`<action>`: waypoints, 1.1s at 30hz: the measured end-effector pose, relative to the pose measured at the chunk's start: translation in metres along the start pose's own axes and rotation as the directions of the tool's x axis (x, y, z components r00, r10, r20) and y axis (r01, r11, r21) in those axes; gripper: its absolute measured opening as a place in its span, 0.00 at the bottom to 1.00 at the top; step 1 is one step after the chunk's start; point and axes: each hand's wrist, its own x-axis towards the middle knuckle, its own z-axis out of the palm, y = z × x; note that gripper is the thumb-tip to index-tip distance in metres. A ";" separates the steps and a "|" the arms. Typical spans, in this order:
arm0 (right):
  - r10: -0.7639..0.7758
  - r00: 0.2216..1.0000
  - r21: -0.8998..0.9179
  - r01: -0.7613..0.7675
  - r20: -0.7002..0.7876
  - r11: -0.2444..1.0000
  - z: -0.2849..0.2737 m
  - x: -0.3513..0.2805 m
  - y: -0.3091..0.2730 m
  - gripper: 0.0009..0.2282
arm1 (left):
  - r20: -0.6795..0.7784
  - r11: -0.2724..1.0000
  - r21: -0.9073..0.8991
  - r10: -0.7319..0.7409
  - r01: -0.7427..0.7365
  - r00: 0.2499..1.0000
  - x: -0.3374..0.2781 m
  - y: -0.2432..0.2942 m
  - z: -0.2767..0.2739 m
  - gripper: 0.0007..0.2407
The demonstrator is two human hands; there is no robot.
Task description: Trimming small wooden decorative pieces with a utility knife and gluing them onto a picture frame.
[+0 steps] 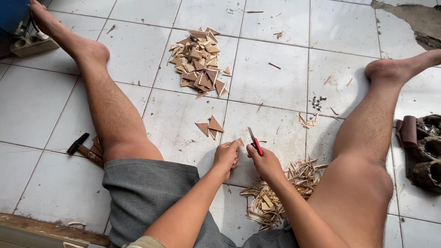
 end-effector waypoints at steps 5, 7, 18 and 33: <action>-0.088 0.996 -0.481 0.092 0.030 0.872 -0.013 -0.041 -0.025 0.22 | -0.105 0.999 -0.032 -0.038 0.035 0.994 0.018 0.000 0.000 0.07; -0.092 0.995 -0.556 0.100 0.042 0.825 -0.013 -0.048 -0.030 0.21 | -0.122 0.999 -0.025 -0.041 0.038 0.992 0.019 0.001 0.001 0.07; -0.146 0.988 -0.745 0.130 0.044 0.654 -0.013 -0.067 -0.051 0.19 | -0.158 0.997 -0.079 0.008 -0.021 0.987 0.026 -0.008 0.005 0.08; -0.124 0.992 -0.680 0.109 0.027 0.725 -0.006 -0.022 -0.046 0.21 | -0.191 0.992 -0.113 0.040 -0.062 0.981 0.025 -0.015 0.005 0.08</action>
